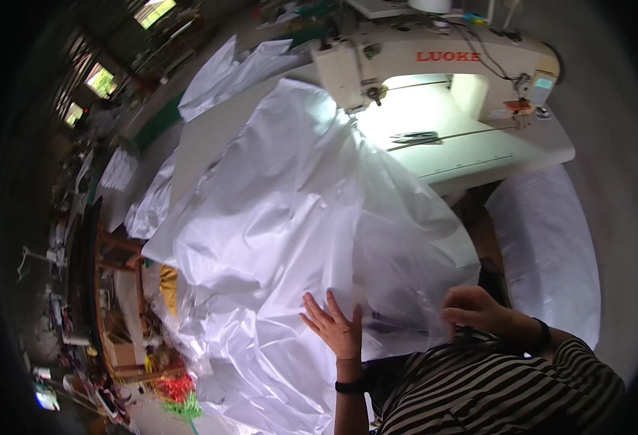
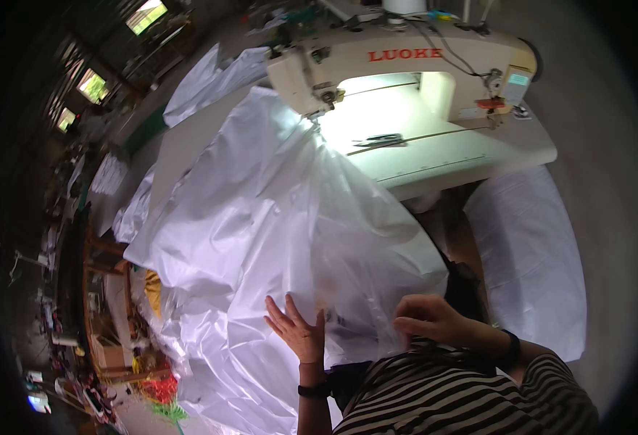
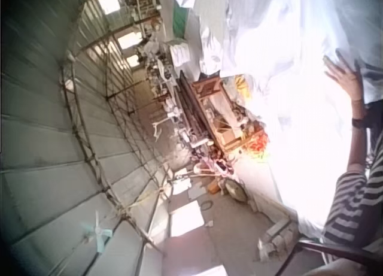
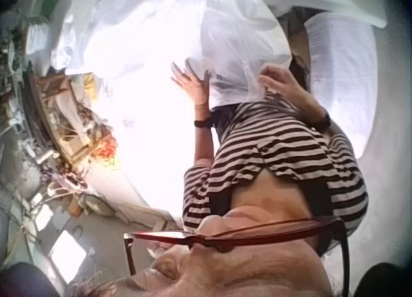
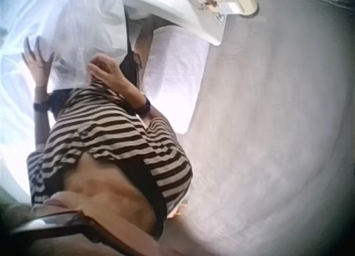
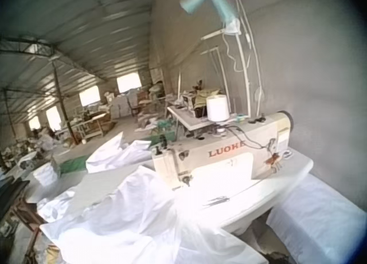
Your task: Sewing the edges of large white plastic liners or bags using an industrial sewing machine.
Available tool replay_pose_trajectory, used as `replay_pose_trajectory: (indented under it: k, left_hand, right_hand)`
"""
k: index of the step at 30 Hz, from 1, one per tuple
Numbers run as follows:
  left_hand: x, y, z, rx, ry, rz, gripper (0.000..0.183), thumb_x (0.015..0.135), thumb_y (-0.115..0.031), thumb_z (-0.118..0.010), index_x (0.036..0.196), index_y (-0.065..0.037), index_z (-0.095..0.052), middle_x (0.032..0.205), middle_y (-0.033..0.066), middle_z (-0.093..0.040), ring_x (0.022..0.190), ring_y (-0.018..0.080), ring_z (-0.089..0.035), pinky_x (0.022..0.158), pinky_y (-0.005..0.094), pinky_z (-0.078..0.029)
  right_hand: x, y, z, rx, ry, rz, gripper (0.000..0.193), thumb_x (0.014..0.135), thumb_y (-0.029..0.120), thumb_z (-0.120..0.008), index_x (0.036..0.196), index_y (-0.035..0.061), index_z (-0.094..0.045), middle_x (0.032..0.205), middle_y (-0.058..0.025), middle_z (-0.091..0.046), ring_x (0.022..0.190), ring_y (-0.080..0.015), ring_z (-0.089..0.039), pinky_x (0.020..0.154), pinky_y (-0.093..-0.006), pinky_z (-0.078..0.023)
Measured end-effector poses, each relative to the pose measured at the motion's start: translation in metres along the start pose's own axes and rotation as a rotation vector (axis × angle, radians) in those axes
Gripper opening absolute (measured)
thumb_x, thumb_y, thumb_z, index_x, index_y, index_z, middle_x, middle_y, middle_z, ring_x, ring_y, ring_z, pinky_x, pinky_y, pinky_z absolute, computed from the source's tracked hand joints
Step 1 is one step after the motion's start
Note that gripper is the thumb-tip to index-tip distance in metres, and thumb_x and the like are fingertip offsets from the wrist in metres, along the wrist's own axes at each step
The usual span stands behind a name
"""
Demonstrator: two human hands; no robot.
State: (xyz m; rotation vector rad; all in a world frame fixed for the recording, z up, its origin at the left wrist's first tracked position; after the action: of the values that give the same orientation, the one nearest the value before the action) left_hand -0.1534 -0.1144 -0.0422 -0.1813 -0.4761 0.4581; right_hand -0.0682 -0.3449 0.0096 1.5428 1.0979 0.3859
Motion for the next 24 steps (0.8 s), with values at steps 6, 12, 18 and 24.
replay_pose_trajectory:
  k: [6, 12, 18, 24]
  left_hand:
    - [0.008, -0.008, -0.016, 0.034, 0.069, -0.017, 0.087, 0.067, -0.007, -0.073, 0.146, -0.014, -0.037, 0.156, 0.0240, -0.021, 0.143, 0.0442, -0.025, 0.115, 0.0609, -0.019]
    - [-0.004, 0.023, 0.055, 0.059, -0.162, 0.031, 0.037, 0.068, 0.000, -0.062, 0.103, -0.008, -0.063, 0.112, 0.0147, -0.058, 0.102, 0.0363, -0.058, 0.085, 0.0507, -0.046]
    - [-0.052, 0.035, 0.016, -0.975, 0.751, 0.624, 0.018, 0.087, -0.001, -0.058, 0.105, -0.001, -0.057, 0.088, 0.0160, -0.065, 0.079, 0.0126, -0.064, 0.065, 0.0295, -0.049]
    - [-0.014, -0.023, 0.037, -0.712, 0.374, 0.257, 0.039, 0.080, -0.004, -0.066, 0.115, -0.003, -0.049, 0.075, 0.0130, -0.061, 0.062, 0.0283, -0.065, 0.057, 0.0366, -0.050]
  right_hand:
    - [0.001, 0.002, -0.002, 0.000, 0.034, 0.017, 0.017, 0.100, 0.014, -0.057, 0.100, -0.0025, -0.057, 0.079, -0.0042, -0.063, 0.073, -0.0097, -0.064, 0.067, -0.0233, -0.051]
    - [0.003, 0.008, -0.002, -0.131, 0.030, 0.021, 0.018, 0.100, 0.016, -0.058, 0.100, -0.0016, -0.059, 0.076, -0.0028, -0.064, 0.072, -0.0087, -0.064, 0.067, -0.0220, -0.050]
    - [0.013, 0.024, -0.023, -0.217, 0.114, 0.087, 0.020, 0.100, 0.018, -0.058, 0.098, -0.0022, -0.060, 0.073, -0.0043, -0.065, 0.068, -0.0098, -0.064, 0.064, -0.0233, -0.050]
    - [0.021, 0.035, -0.056, -0.340, 0.280, 0.183, 0.018, 0.098, 0.017, -0.060, 0.097, -0.0010, -0.061, 0.073, -0.0064, -0.068, 0.069, -0.0132, -0.068, 0.064, -0.0251, -0.052]
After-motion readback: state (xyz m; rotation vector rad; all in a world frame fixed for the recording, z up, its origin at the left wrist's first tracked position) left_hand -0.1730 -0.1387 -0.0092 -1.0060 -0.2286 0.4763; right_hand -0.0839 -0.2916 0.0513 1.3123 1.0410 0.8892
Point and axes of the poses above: each hand's wrist, its own x-axis towards the middle knuckle, its own z-axis out of the back of the hand, y = z × x, the point moved 10 cm from there along x, towards the middle knuckle
